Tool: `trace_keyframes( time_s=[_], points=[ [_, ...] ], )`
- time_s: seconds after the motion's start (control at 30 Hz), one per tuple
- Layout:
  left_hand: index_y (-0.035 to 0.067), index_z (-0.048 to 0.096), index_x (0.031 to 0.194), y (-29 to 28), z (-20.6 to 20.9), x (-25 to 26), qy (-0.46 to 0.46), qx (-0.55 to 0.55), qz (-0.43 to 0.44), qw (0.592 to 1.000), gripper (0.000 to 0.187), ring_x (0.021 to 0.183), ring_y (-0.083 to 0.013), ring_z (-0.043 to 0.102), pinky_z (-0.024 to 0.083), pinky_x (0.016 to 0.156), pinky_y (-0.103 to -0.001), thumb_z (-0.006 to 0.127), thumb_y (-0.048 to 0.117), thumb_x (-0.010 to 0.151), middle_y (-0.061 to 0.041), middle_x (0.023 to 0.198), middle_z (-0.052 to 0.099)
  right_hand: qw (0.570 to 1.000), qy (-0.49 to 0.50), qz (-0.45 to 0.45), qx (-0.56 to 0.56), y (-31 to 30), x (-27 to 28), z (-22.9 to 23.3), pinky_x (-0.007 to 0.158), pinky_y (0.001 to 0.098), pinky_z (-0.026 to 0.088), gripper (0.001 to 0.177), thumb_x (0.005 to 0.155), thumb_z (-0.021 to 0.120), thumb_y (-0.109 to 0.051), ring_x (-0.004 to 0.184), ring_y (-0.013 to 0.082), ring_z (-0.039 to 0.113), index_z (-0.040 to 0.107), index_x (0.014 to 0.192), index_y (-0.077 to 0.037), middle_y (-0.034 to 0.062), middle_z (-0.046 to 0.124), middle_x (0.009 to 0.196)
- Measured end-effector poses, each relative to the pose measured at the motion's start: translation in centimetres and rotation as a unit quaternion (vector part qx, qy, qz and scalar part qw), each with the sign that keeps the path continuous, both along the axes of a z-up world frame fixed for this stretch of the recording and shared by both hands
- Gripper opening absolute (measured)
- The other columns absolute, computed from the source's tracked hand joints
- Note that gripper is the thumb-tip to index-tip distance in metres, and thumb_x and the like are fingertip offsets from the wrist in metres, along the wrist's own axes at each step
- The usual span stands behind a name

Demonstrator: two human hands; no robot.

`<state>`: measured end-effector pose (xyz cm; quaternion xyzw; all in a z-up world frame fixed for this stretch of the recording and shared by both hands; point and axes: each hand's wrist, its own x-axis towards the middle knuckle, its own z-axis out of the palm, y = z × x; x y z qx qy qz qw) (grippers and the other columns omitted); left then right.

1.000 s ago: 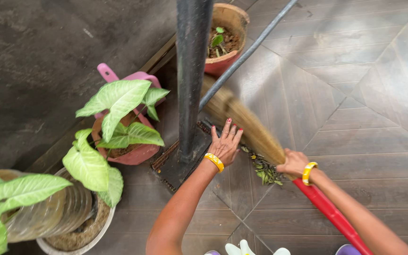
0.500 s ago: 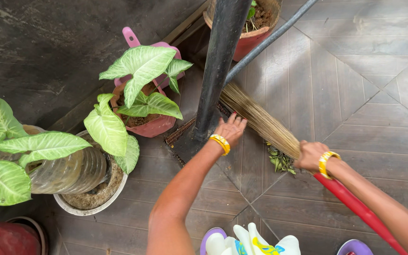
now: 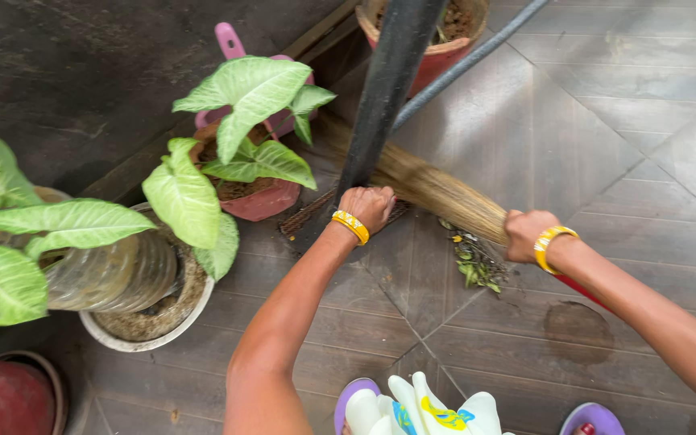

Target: The person sweeps debris from a balcony floor using a broom and collects it into a pink dustpan by hand.

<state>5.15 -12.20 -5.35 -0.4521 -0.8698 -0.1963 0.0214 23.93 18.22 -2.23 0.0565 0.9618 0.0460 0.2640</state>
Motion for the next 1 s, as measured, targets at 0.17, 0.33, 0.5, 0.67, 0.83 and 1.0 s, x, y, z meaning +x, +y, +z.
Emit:
trace_keyframes(
  time_s=[0.17, 0.33, 0.5, 0.67, 0.83, 1.0],
  points=[
    [0.009, 0.071, 0.077, -1.6, 5.9, -0.3, -0.066, 0.165, 0.140, 0.974, 0.028, 0.063, -0.0415, 0.066, 0.051, 0.058, -0.053, 0.065, 0.031, 0.094, -0.019, 0.064, 0.067, 0.997, -0.009, -0.069, -0.031, -1.6, 2.3, 3.7, 0.087, 0.0453, 0.060, 0.055, 0.072, 0.079, -0.041, 0.093, 0.0401, 0.074, 0.061, 0.104, 0.000, 0.0234, 0.075, 0.093],
    [0.006, 0.071, 0.076, -1.7, 7.1, -1.5, -0.074, 0.289, 0.172, 0.939, 0.028, 0.065, -0.0417, 0.066, 0.052, 0.061, -0.050, 0.063, 0.026, 0.094, -0.022, 0.068, 0.063, 0.993, -0.029, -0.100, -0.052, -1.7, 0.0, 1.7, 0.086, 0.0451, 0.060, 0.062, 0.073, 0.078, -0.047, 0.092, 0.0396, 0.075, 0.058, 0.109, -0.001, 0.0220, 0.075, 0.092],
    [0.007, 0.070, 0.086, -3.1, 5.8, -5.5, -0.191, 0.357, 0.227, 0.885, 0.025, 0.065, -0.0372, 0.070, 0.054, 0.065, -0.047, 0.052, 0.022, 0.096, -0.019, 0.070, 0.065, 0.989, 0.010, -0.127, -0.075, -0.9, 0.1, -3.8, 0.087, 0.0464, 0.059, 0.065, 0.069, 0.081, -0.048, 0.093, 0.0409, 0.073, 0.059, 0.105, 0.001, 0.0246, 0.074, 0.090],
    [0.002, 0.066, 0.121, -1.4, 0.8, -14.3, 0.014, 0.278, 0.330, 0.902, 0.035, 0.103, -0.0431, 0.064, 0.048, 0.092, -0.053, 0.058, 0.023, 0.095, -0.025, 0.116, 0.069, 0.988, 0.026, -0.143, -0.048, 0.4, 0.9, -10.2, 0.085, 0.0464, 0.060, 0.057, 0.071, 0.078, -0.047, 0.089, 0.0412, 0.075, 0.059, 0.100, -0.001, 0.0258, 0.075, 0.089],
    [0.004, 0.065, 0.125, -1.5, -1.3, -19.8, -0.082, 0.351, 0.373, 0.855, 0.038, 0.115, -0.0378, 0.060, 0.046, 0.101, -0.049, 0.061, 0.028, 0.096, -0.022, 0.127, 0.066, 0.989, 0.083, -0.115, -0.033, 1.2, 2.8, -14.0, 0.081, 0.0472, 0.060, 0.062, 0.076, 0.071, -0.057, 0.087, 0.0396, 0.075, 0.056, 0.099, -0.002, 0.0235, 0.075, 0.092],
    [0.003, 0.064, 0.125, -5.1, -0.4, -20.6, -0.181, 0.416, 0.369, 0.811, 0.037, 0.109, -0.0354, 0.059, 0.045, 0.096, -0.047, 0.062, 0.025, 0.096, -0.022, 0.123, 0.067, 0.990, 0.074, -0.114, -0.037, 1.5, 2.9, -13.8, 0.077, 0.0487, 0.061, 0.081, 0.077, 0.059, -0.078, 0.088, 0.0398, 0.075, 0.055, 0.105, -0.003, 0.0218, 0.075, 0.094]
  ],
)
